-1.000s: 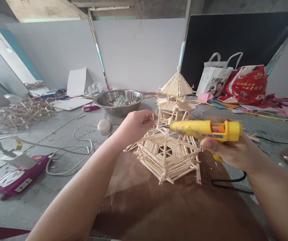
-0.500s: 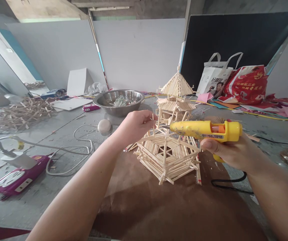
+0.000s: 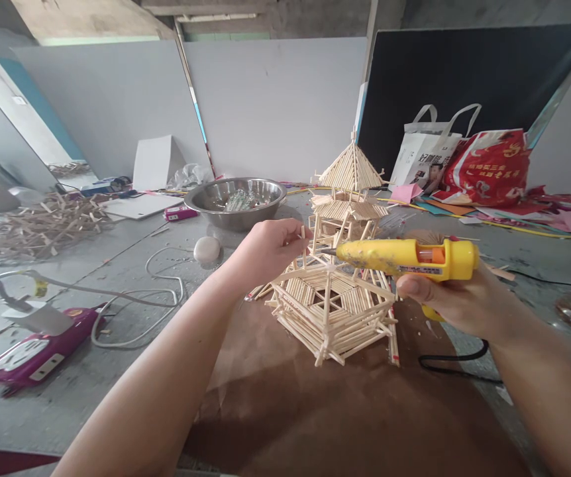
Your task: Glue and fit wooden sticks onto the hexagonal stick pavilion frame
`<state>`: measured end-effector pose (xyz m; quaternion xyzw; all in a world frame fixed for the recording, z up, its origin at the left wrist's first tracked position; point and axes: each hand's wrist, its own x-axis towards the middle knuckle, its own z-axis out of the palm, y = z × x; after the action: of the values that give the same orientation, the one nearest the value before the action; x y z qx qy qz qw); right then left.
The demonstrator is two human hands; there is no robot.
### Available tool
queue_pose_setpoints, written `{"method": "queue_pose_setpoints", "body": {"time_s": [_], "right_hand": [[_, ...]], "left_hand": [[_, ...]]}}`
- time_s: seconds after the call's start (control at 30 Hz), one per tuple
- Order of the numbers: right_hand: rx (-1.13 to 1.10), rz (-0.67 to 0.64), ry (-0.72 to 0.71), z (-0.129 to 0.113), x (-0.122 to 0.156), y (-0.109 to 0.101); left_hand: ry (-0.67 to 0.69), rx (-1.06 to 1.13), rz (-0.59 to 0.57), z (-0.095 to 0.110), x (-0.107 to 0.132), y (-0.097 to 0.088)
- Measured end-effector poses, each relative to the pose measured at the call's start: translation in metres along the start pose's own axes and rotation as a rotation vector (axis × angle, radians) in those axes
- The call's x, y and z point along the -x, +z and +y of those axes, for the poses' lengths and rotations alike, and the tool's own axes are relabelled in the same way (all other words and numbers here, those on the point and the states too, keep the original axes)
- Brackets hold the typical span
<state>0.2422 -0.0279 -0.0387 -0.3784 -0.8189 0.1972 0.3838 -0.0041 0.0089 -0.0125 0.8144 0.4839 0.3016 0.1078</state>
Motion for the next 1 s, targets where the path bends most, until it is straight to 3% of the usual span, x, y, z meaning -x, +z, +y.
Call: {"method": "queue_pose_setpoints", "body": {"time_s": [1.0], "right_hand": [[-0.013, 0.011, -0.023, 0.0008, -0.0013, 0.0008]], "left_hand": [[-0.004, -0.100, -0.036, 0.0023, -0.0006, -0.0032]]}}
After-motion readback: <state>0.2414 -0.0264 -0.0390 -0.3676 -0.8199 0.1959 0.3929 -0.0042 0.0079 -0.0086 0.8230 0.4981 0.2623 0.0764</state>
